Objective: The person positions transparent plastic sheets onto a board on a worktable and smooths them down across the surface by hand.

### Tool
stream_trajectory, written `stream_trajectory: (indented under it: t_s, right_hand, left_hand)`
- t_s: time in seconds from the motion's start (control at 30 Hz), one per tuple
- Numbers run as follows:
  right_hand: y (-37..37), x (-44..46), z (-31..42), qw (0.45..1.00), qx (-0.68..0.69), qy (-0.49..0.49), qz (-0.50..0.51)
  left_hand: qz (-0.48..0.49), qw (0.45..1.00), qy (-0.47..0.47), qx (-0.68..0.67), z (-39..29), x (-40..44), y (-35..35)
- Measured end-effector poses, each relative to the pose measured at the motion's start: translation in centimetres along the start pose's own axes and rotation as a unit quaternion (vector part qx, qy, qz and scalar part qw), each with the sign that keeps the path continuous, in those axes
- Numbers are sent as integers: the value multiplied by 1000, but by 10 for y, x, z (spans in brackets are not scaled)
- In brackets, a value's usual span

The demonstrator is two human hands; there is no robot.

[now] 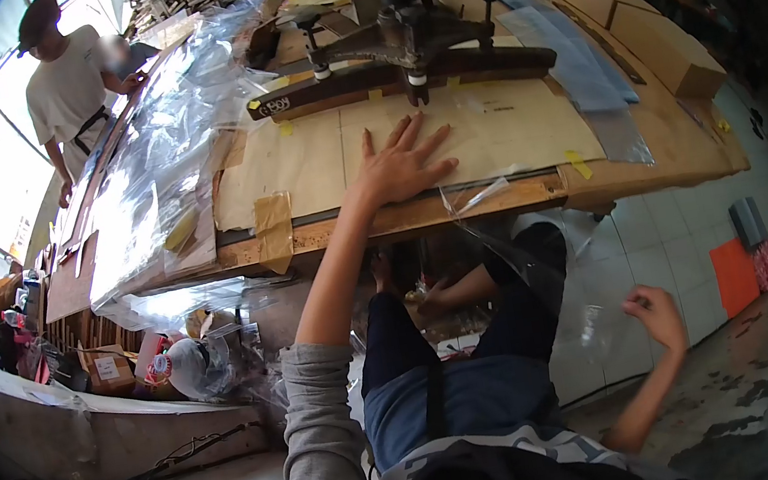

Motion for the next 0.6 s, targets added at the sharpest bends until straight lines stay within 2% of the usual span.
stream_trajectory:
  t_s: [0.03, 0.1, 0.17, 0.27, 0.33, 0.37, 0.4, 0.43, 0.5, 0.53, 0.6]
  right_hand:
    - [-19, -13, 4, 998, 62, -9, -15]
    - [-45, -38, 11, 989, 142, 39, 20]
    - [-61, -60, 25, 939, 263, -223, -17]
    - [-58, -62, 45, 794, 365, -487, 26]
    - [-27, -47, 46, 682, 494, -514, 160]
    - [-1, -25, 59, 659, 458, -493, 335]
    - [18, -16, 72, 614, 409, -455, 499]
    - [26, -10, 81, 801, 319, -386, 330]
    - [77, 11, 112, 833, 273, -287, 386]
    - [112, 25, 119, 848, 241, -260, 395]
    - [166, 45, 145, 859, 291, -171, 384]
  left_hand:
    - [-3, 1000, -6, 1, 0, 0, -1]
    - [0, 1000, -22, -3, -3, 0, -5]
    - [-3, 999, -34, 11, -5, 2, -3]
    - [1, 999, -42, 15, -1, 6, -5]
    - [10, 999, -41, 11, -2, 11, -2]
    - [11, 999, -40, 13, 1, 13, -4]
    - [10, 999, -40, 15, 3, 16, -6]
    - [11, 999, -42, 11, 2, 18, -7]
    - [5, 999, -54, 6, 2, 18, -13]
    - [-67, 997, -24, 28, -4, 11, -16]
    - [-96, 995, -20, 1, -6, 7, -10]
Point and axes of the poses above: each hand's wrist, its own x-axis towards the middle knuckle, its own y-axis out of the palm, z = x × y, the point moved 5 cm from there along x, towards the middle knuckle, and after that the axes turned 14 degrees about -x, right-handed, at the moved point
